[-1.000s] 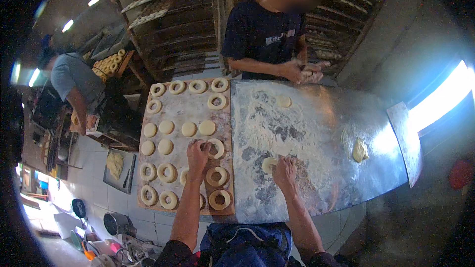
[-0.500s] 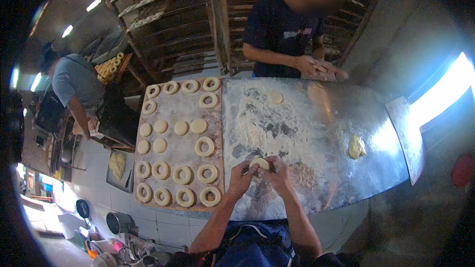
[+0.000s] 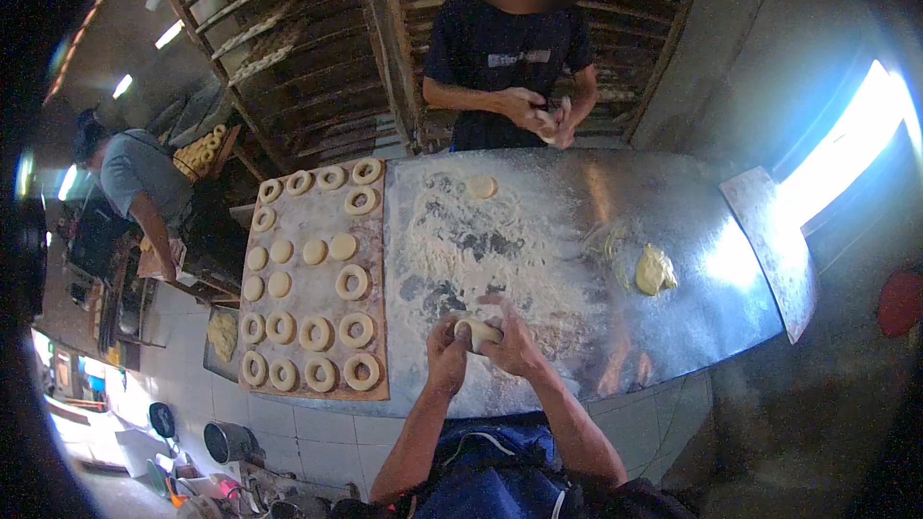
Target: The person shapes small dough pieces into rings by hand and places them on a wooden board. They then carry the board to a rack and load it, later retrieving another board and continuing to shape dough.
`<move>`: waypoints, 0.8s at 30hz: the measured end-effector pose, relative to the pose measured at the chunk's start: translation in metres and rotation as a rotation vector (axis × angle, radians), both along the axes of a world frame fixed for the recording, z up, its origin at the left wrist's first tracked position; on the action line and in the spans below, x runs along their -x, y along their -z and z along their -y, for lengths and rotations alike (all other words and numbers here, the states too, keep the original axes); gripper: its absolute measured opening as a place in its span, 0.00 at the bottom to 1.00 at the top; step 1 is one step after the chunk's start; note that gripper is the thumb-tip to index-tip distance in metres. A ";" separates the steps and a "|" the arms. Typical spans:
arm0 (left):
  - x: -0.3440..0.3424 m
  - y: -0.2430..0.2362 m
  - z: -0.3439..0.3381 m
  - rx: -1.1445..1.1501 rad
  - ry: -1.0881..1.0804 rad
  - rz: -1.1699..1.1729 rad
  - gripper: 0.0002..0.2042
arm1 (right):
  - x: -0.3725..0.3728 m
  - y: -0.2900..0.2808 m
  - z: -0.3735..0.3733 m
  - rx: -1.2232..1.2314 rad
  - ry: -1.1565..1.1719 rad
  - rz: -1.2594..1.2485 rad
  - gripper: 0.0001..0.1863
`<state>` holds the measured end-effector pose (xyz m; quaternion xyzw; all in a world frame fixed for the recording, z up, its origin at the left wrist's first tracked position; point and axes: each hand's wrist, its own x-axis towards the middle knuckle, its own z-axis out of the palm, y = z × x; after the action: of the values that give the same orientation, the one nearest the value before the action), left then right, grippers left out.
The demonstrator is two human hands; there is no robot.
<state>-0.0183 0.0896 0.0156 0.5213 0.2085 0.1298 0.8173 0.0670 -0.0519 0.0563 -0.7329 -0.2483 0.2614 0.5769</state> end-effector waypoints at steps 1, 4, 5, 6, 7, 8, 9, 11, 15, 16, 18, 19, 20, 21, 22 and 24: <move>0.002 -0.001 0.009 0.227 -0.049 -0.033 0.20 | -0.005 -0.001 0.008 0.107 -0.082 -0.030 0.34; 0.004 -0.004 0.025 0.376 0.115 0.110 0.27 | -0.012 -0.003 0.033 -0.211 -0.143 -0.281 0.29; 0.003 -0.005 0.030 0.349 0.182 0.161 0.29 | -0.015 0.000 0.037 -0.289 -0.145 -0.298 0.28; 0.004 -0.005 0.038 0.321 0.281 0.180 0.27 | -0.019 0.003 0.042 -0.317 -0.018 -0.489 0.23; 0.001 -0.003 0.045 0.319 0.236 0.260 0.25 | -0.022 0.008 0.045 -0.172 0.051 -0.442 0.23; -0.004 -0.001 0.055 0.325 0.140 0.301 0.23 | -0.026 0.014 0.045 -0.037 0.100 -0.400 0.24; -0.009 0.002 0.065 0.340 0.056 0.374 0.21 | -0.030 0.020 0.048 0.095 0.148 -0.353 0.27; -0.025 0.008 0.072 0.535 -0.075 0.348 0.08 | -0.030 0.031 0.058 0.111 0.284 -0.279 0.33; -0.043 0.014 0.094 0.134 -0.193 0.100 0.11 | -0.019 0.036 0.080 -0.304 0.291 -0.450 0.35; -0.045 0.014 0.103 -0.104 -0.171 0.041 0.12 | -0.015 0.034 0.082 -0.133 0.310 -0.447 0.36; -0.048 0.012 0.123 -0.648 -0.246 -0.007 0.17 | -0.010 0.028 0.085 0.131 0.352 -0.323 0.39; -0.048 0.011 0.133 -0.432 -0.201 -0.039 0.18 | -0.008 0.024 0.086 0.118 0.391 -0.297 0.39; -0.046 0.011 0.141 -0.210 -0.215 -0.060 0.19 | -0.005 0.020 0.086 0.085 0.430 -0.259 0.40; -0.044 0.010 0.144 0.029 -0.175 -0.145 0.20 | -0.003 0.017 0.088 0.055 0.465 -0.223 0.41; -0.041 0.010 0.144 -0.169 -0.172 -0.075 0.20 | -0.002 0.015 0.090 -0.044 0.550 -0.225 0.41; -0.037 0.012 0.140 -0.531 -0.048 -0.065 0.21 | -0.001 0.014 0.095 -0.071 0.482 -0.318 0.40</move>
<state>0.0190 -0.0509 0.0040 0.7164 0.2054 0.1824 0.6414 0.0678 -0.1472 0.0422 -0.7000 0.0177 0.2196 0.6794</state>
